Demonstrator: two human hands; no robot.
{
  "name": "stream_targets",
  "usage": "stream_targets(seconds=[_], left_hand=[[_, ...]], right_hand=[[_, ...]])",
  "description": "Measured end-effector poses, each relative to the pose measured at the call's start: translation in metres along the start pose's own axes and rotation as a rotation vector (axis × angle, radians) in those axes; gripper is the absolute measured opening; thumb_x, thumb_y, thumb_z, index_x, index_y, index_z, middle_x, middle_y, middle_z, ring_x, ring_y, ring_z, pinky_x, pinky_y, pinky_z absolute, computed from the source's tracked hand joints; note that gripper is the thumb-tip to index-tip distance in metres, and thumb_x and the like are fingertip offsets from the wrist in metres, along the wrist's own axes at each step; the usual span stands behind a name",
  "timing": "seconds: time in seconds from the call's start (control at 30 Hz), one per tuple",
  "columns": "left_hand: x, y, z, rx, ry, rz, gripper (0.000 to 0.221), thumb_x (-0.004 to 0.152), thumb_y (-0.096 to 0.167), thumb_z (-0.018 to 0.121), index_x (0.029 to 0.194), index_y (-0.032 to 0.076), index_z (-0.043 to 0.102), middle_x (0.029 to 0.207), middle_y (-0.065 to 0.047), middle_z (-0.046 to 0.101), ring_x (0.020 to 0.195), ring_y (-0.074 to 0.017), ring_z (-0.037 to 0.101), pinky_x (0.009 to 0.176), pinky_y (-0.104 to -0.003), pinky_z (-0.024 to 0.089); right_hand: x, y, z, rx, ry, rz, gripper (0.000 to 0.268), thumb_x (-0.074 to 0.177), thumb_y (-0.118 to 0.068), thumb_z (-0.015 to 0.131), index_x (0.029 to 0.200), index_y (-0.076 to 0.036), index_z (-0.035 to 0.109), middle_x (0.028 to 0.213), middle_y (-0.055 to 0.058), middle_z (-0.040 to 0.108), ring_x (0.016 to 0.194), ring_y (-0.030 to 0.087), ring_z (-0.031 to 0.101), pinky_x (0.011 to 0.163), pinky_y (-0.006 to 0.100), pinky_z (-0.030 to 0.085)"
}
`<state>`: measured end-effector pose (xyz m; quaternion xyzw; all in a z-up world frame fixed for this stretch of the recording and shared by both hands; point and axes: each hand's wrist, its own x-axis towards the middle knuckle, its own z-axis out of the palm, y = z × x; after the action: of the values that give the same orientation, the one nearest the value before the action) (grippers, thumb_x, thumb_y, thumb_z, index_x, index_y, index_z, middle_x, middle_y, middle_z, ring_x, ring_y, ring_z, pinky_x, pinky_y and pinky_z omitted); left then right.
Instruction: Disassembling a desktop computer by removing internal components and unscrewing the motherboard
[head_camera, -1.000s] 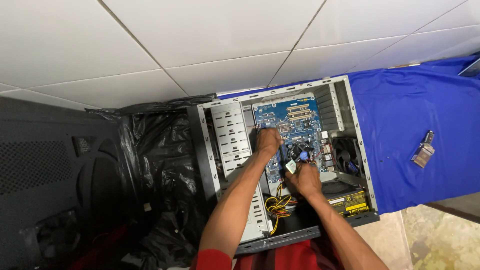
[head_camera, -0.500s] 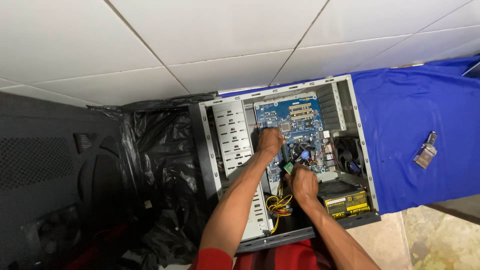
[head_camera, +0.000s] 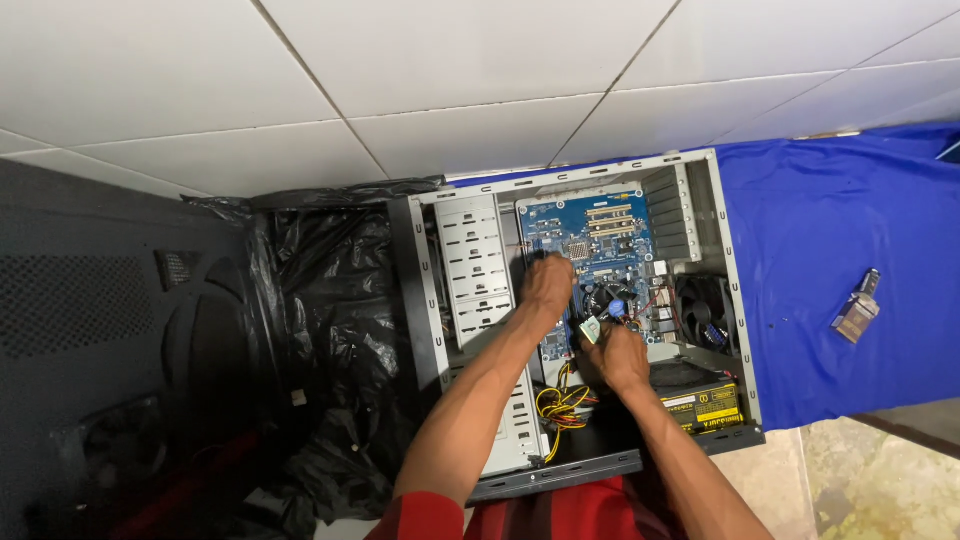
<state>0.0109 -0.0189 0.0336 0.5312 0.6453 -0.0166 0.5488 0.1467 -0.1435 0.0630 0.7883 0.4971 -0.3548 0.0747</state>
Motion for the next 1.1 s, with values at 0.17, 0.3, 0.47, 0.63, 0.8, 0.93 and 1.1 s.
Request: stream_targets(seconds=[0.17, 0.3, 0.47, 0.63, 0.8, 0.93, 1.1], left_hand=[[-0.003, -0.006, -0.002, -0.06, -0.004, 0.017, 0.024, 0.093, 0.018, 0.07, 0.109, 0.001, 0.074, 0.112, -0.022, 0.076, 0.115, -0.0418, 0.07, 0.094, -0.051, 0.059], [0.014, -0.019, 0.008, -0.059, 0.005, 0.031, 0.016, 0.092, 0.023, 0.07, 0.1, 0.013, 0.08, 0.106, -0.015, 0.079, 0.11, -0.0369, 0.073, 0.09, -0.046, 0.061], [0.03, -0.029, 0.027, -0.083, -0.004, 0.028, 0.019, 0.093, 0.022, 0.068, 0.105, 0.014, 0.08, 0.111, -0.016, 0.078, 0.114, -0.0373, 0.072, 0.094, -0.047, 0.06], [0.026, -0.027, 0.026, -0.015, -0.01, 0.057, 0.02, 0.094, 0.02, 0.067, 0.109, 0.011, 0.077, 0.115, -0.018, 0.076, 0.118, -0.0385, 0.07, 0.097, -0.048, 0.059], [0.007, -0.014, 0.005, -0.223, 0.001, -0.021, 0.027, 0.094, 0.017, 0.066, 0.118, 0.004, 0.067, 0.123, -0.022, 0.071, 0.126, -0.0394, 0.064, 0.104, -0.053, 0.055], [0.024, -0.019, 0.011, -0.207, 0.017, 0.004, 0.023, 0.095, 0.022, 0.068, 0.113, 0.009, 0.07, 0.12, -0.02, 0.072, 0.122, -0.0398, 0.066, 0.101, -0.051, 0.056], [0.032, -0.025, 0.013, -0.118, 0.038, 0.077, 0.016, 0.095, 0.02, 0.069, 0.103, 0.01, 0.077, 0.122, -0.019, 0.071, 0.121, -0.0438, 0.066, 0.1, -0.053, 0.057]], right_hand=[[0.006, 0.011, 0.014, 0.028, -0.041, 0.046, 0.027, 0.084, -0.028, 0.072, 0.102, -0.009, 0.079, 0.098, 0.023, 0.078, 0.109, 0.044, 0.072, 0.089, 0.054, 0.059], [-0.002, 0.0, 0.001, 0.057, -0.026, 0.029, 0.028, 0.085, -0.029, 0.072, 0.101, -0.008, 0.079, 0.097, 0.025, 0.077, 0.109, 0.046, 0.071, 0.089, 0.056, 0.057], [-0.006, -0.002, -0.003, 0.063, -0.019, 0.0, 0.029, 0.087, -0.03, 0.072, 0.101, -0.006, 0.079, 0.096, 0.025, 0.077, 0.108, 0.045, 0.071, 0.087, 0.055, 0.057], [-0.003, 0.003, 0.004, 0.08, 0.002, -0.005, 0.027, 0.087, -0.029, 0.072, 0.098, -0.006, 0.079, 0.094, 0.024, 0.078, 0.106, 0.045, 0.072, 0.085, 0.054, 0.057], [-0.008, -0.008, 0.003, 0.044, 0.021, 0.023, 0.031, 0.085, -0.033, 0.075, 0.099, -0.005, 0.078, 0.093, 0.025, 0.077, 0.104, 0.045, 0.072, 0.087, 0.054, 0.058], [-0.02, -0.013, -0.002, 0.063, 0.052, 0.013, 0.031, 0.084, -0.035, 0.075, 0.098, -0.008, 0.079, 0.095, 0.023, 0.078, 0.103, 0.046, 0.072, 0.086, 0.057, 0.058], [-0.044, -0.045, -0.016, -0.037, 0.057, -0.01, 0.03, 0.086, -0.035, 0.074, 0.099, -0.008, 0.075, 0.098, 0.021, 0.078, 0.106, 0.044, 0.073, 0.094, 0.054, 0.059]])
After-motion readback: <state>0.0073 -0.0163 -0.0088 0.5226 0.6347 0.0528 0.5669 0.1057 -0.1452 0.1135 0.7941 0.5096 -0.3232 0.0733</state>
